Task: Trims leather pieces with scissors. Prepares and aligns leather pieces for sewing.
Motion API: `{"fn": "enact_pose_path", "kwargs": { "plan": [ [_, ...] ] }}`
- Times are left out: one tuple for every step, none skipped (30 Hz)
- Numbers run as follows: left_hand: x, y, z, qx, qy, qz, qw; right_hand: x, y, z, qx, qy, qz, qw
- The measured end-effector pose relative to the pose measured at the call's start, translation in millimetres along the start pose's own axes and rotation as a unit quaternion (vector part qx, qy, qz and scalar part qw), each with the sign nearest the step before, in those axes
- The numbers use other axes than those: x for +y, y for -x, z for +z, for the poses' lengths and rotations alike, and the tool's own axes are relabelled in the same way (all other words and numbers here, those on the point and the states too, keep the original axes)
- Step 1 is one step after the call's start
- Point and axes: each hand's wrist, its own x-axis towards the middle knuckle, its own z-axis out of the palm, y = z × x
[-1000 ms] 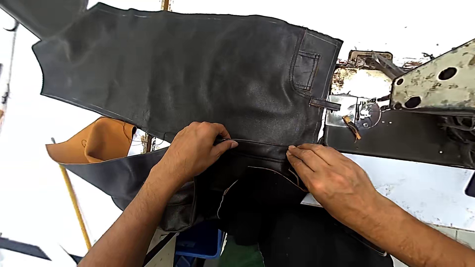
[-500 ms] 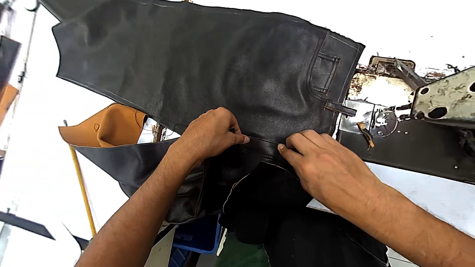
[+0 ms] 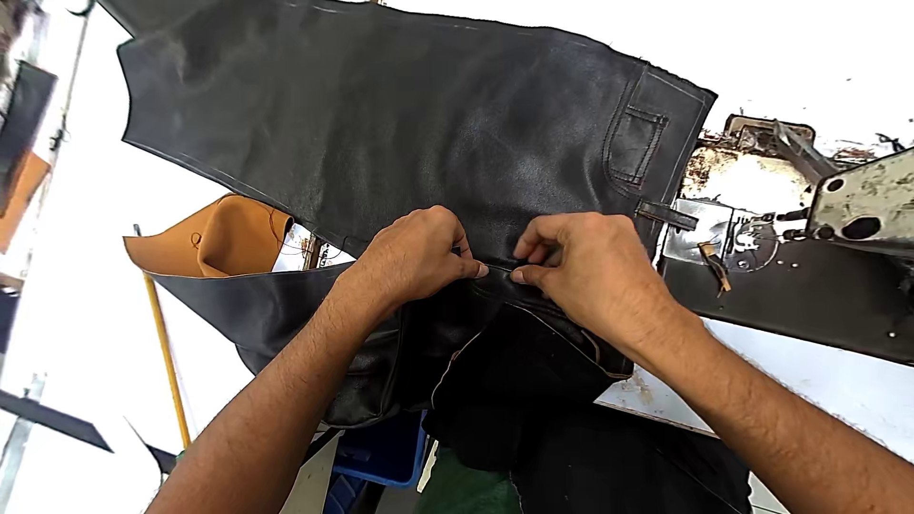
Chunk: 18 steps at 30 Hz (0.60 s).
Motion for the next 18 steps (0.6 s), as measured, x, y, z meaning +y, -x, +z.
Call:
{"fn": "enact_pose_path", "kwargs": {
  "plan": [
    [0,1,0,-0.002,0.005,-0.001,1.0,3,2,5,0.014,-0.011,-0.06,0.998],
    [0,1,0,-0.001,0.011,0.001,1.0,7,5,10,0.031,-0.011,-0.121,0.992],
    [-1,1,1,0.003,0.018,0.006,1.0,11,8,15,0.047,-0.004,-0.178,0.983],
    [-3,1,1,0.007,0.024,0.013,1.0,14,11,19,0.06,0.008,-0.22,0.974],
    [-5,2,2,0.012,0.028,0.021,0.999,15,14,23,0.072,0.025,-0.247,0.966],
    [-6,3,3,0.021,0.03,0.029,0.999,15,16,26,0.082,0.046,-0.26,0.961],
    [-7,5,4,0.034,0.029,0.037,0.998,14,18,28,0.083,0.068,-0.263,0.959],
    [-10,10,4,0.052,0.023,0.044,0.997,12,19,28,0.078,0.085,-0.26,0.959],
    [-13,18,5,0.078,0.008,0.051,0.996,10,20,28,0.073,0.096,-0.256,0.959],
    [-17,29,5,0.108,-0.016,0.054,0.993,9,20,28,0.069,0.103,-0.252,0.96],
    [-19,40,5,0.141,-0.046,0.051,0.988,9,19,27,0.067,0.106,-0.249,0.96],
    [-20,51,9,0.18,-0.083,0.057,0.978,9,19,27,0.065,0.106,-0.246,0.961],
    [-19,59,16,0.228,-0.115,0.076,0.964,9,19,27,0.064,0.106,-0.244,0.962],
    [-17,66,26,0.276,-0.129,0.099,0.947,9,19,27,0.065,0.108,-0.244,0.962],
    [-16,69,38,0.321,-0.138,0.124,0.929,9,19,28,0.066,0.11,-0.246,0.961],
    [-17,69,49,0.358,-0.144,0.149,0.91,10,19,29,0.068,0.112,-0.249,0.96],
    [-20,67,58,0.385,-0.144,0.171,0.895,10,19,29,0.068,0.113,-0.251,0.959],
    [-24,64,64,0.4,-0.134,0.189,0.887,11,19,29,0.07,0.116,-0.252,0.958]
  ]
}}
